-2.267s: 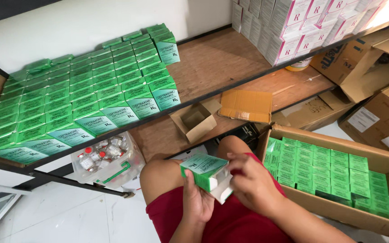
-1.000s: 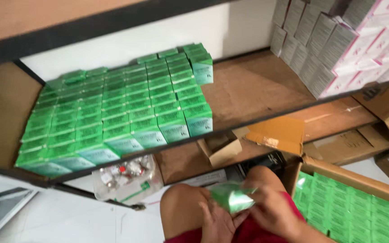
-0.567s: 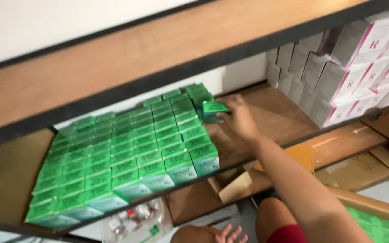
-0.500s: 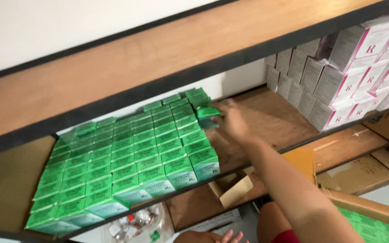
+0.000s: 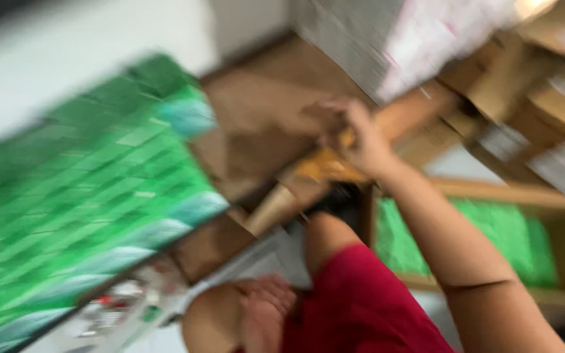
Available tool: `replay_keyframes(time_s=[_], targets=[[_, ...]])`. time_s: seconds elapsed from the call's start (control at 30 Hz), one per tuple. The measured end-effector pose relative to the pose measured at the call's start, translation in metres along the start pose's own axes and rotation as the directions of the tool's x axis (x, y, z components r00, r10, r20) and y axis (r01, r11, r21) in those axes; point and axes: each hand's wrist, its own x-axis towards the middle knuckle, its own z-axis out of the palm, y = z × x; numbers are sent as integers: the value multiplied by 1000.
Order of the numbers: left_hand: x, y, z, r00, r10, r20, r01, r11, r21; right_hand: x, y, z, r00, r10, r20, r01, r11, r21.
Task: The person sits on the floor and repeatedly picks up small green boxes from a cardboard box, briefly turns them over, and places them on a nearby shelf. The person handles the boxes one at a time throughout the clip.
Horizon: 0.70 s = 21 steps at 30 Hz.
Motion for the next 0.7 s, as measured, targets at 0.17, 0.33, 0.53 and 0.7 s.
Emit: replay_keyframes(time_s=[0.17,0.33,0.53,0.7], targets=[[-11,-1,69,997,-64,-51,72,979,190,-174,59,-113,917,284,-279,-328,936,-124],[18,-44,131,978,-186,98,137,917,375,-358,117,-141,601,773,-203,-788,531,-312],[28,-84,154,947,-320,28,271,841,469,-447,122,-115,-36,983,-182,-785,-141,-603],[25,-86,152,953,-301,-40,279,817,505,-410,118,-88,-243,956,-163,-726,-291,-624]])
